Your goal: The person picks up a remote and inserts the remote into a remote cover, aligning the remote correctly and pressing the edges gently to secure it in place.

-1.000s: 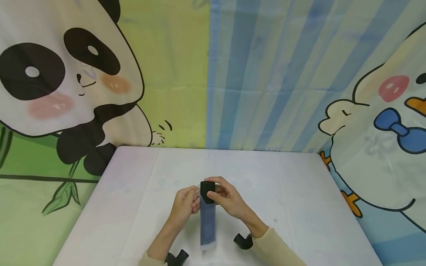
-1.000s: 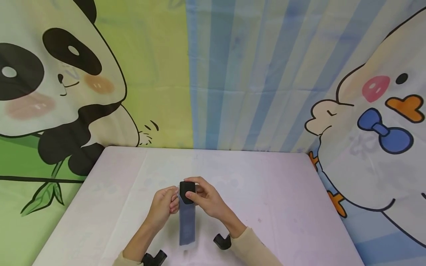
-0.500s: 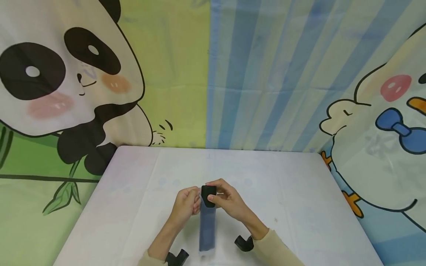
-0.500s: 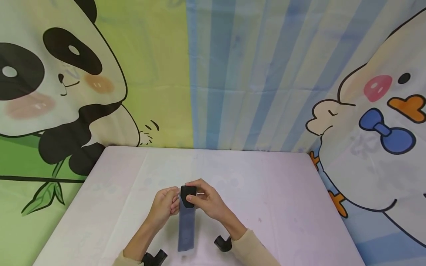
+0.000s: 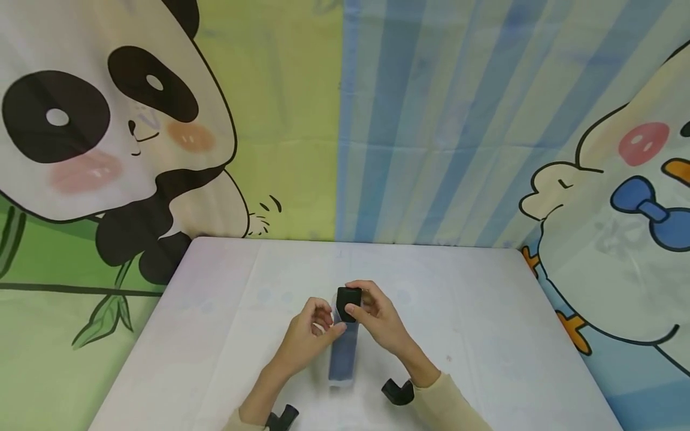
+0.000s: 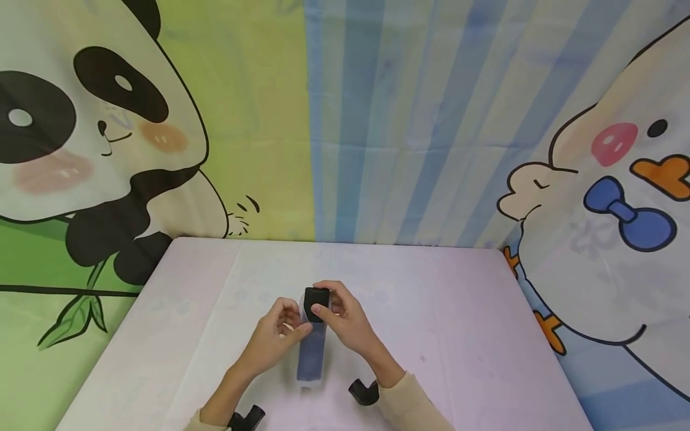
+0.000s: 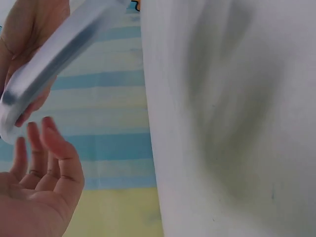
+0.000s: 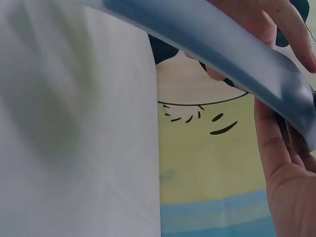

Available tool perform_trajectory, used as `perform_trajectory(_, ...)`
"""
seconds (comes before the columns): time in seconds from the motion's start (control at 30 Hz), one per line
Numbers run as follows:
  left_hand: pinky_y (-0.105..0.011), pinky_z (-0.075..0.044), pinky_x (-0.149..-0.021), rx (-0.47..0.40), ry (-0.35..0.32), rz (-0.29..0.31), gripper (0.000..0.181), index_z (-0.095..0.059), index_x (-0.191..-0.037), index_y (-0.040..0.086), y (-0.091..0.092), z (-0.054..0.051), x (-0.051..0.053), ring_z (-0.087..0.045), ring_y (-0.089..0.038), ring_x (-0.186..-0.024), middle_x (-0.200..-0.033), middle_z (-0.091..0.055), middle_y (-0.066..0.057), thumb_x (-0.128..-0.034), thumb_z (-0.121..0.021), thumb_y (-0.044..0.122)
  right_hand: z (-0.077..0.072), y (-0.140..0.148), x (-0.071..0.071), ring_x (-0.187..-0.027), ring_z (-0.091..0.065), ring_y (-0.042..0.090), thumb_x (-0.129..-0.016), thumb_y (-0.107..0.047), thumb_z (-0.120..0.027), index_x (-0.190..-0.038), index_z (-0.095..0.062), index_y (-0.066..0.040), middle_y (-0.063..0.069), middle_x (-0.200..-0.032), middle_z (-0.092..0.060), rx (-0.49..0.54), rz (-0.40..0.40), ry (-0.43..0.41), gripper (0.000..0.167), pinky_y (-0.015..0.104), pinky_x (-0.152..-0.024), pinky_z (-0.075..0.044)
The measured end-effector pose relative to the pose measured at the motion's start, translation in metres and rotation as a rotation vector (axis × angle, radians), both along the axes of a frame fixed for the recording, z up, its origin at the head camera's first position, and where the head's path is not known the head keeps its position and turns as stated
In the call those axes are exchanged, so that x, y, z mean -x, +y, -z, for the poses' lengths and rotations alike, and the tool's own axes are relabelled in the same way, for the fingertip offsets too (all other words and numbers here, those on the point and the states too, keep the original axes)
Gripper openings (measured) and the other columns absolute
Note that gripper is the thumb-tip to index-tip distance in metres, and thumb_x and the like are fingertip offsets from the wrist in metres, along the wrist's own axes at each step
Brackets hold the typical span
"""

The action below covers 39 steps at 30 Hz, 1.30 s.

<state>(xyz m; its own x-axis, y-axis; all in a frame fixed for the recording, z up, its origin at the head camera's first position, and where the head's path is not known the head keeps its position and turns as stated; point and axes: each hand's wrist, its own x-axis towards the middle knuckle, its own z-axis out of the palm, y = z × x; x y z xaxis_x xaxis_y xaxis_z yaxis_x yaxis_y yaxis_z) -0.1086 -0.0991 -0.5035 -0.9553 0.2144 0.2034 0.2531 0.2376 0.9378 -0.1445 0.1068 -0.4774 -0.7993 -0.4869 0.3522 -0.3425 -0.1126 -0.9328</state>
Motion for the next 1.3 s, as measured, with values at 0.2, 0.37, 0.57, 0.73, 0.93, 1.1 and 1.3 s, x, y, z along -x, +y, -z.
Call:
perform_trajectory(0.2, -0.030, -0.055, -0.066, 0.057, 0.050, -0.039, 0.054, -0.049, -0.139, 0.013, 0.004, -0.004, 0.003, -0.068, -0.008, -0.077, -0.103, -0.066, 0.002, -0.0949, -0.071, 0.034, 0.005, -0.002, 0.005, -0.100, -0.068, 0.028, -0.103, -0.007, -0.056, -0.146, -0.044, -0.007, 0.020, -0.122, -0.061, -0.053, 0.009, -0.035, 0.044, 0.036, -0.079, -0.057)
perform_trajectory(0.37, -0.030, -0.053, -0.060, 0.040, 0.013, -0.055, 0.053, -0.051, -0.138, 0.015, 0.002, -0.007, 0.007, -0.067, -0.011, -0.069, -0.102, -0.067, 0.002, -0.0950, -0.070, 0.039, 0.004, -0.002, 0.005, -0.089, -0.065, 0.020, -0.106, -0.011, -0.051, -0.154, -0.035, -0.014, 0.018, -0.108, -0.062, -0.109, 0.039, -0.054, 0.050, 0.041, -0.081, -0.057)
perform_trajectory(0.57, -0.038, -0.056, -0.059, -0.065, -0.083, -0.060, 0.050, -0.050, -0.136, 0.015, -0.003, -0.008, 0.010, -0.065, -0.017, -0.062, -0.103, -0.067, -0.004, -0.0945, -0.072, 0.032, 0.007, 0.002, 0.008, -0.089, -0.068, 0.030, -0.106, -0.013, -0.052, -0.137, -0.048, -0.006, 0.019, -0.105, -0.065, -0.128, 0.137, -0.065, 0.032, 0.045, -0.076, -0.058)
perform_trajectory(0.73, -0.041, -0.057, -0.064, -0.126, -0.111, -0.002, 0.048, -0.049, -0.137, 0.012, -0.006, -0.006, 0.010, -0.064, -0.019, -0.064, -0.102, -0.068, -0.008, -0.0964, -0.070, 0.025, 0.011, 0.004, 0.007, -0.067, -0.061, 0.028, -0.107, -0.020, -0.052, -0.098, -0.055, -0.001, 0.015, -0.075, -0.060, -0.223, 0.062, -0.090, 0.021, 0.033, -0.064, -0.053)
perform_trajectory(0.93, -0.030, -0.050, -0.059, -0.133, -0.092, 0.028, 0.065, -0.034, -0.151, 0.021, -0.005, -0.006, 0.008, -0.056, -0.015, -0.060, -0.089, -0.060, -0.006, -0.0967, -0.070, 0.025, 0.011, 0.003, 0.005, -0.056, -0.050, 0.028, -0.109, -0.012, -0.044, -0.086, -0.048, 0.000, 0.015, -0.063, -0.048, -0.191, -0.090, -0.036, 0.026, 0.034, -0.055, -0.044)
perform_trajectory(1.1, -0.026, -0.045, -0.055, -0.011, 0.030, 0.045, 0.078, -0.023, -0.157, 0.033, 0.000, -0.006, 0.005, -0.055, -0.012, -0.062, -0.093, -0.057, -0.001, -0.0958, -0.071, 0.030, 0.012, 0.001, 0.002, -0.047, -0.036, 0.031, -0.109, -0.004, -0.039, -0.086, -0.045, 0.005, 0.017, -0.058, -0.038, -0.098, -0.155, -0.039, 0.025, 0.030, -0.048, -0.042)
perform_trajectory(1.3, -0.025, -0.044, -0.052, 0.055, 0.132, 0.049, 0.089, -0.024, -0.153, 0.030, 0.006, -0.013, 0.004, -0.050, -0.008, -0.061, -0.091, -0.059, -0.001, -0.0857, -0.082, 0.032, 0.010, -0.004, -0.001, -0.047, -0.032, 0.021, -0.109, -0.006, -0.039, -0.086, -0.046, 0.004, 0.009, -0.056, -0.034, 0.047, -0.127, -0.124, 0.026, 0.025, -0.048, -0.036)
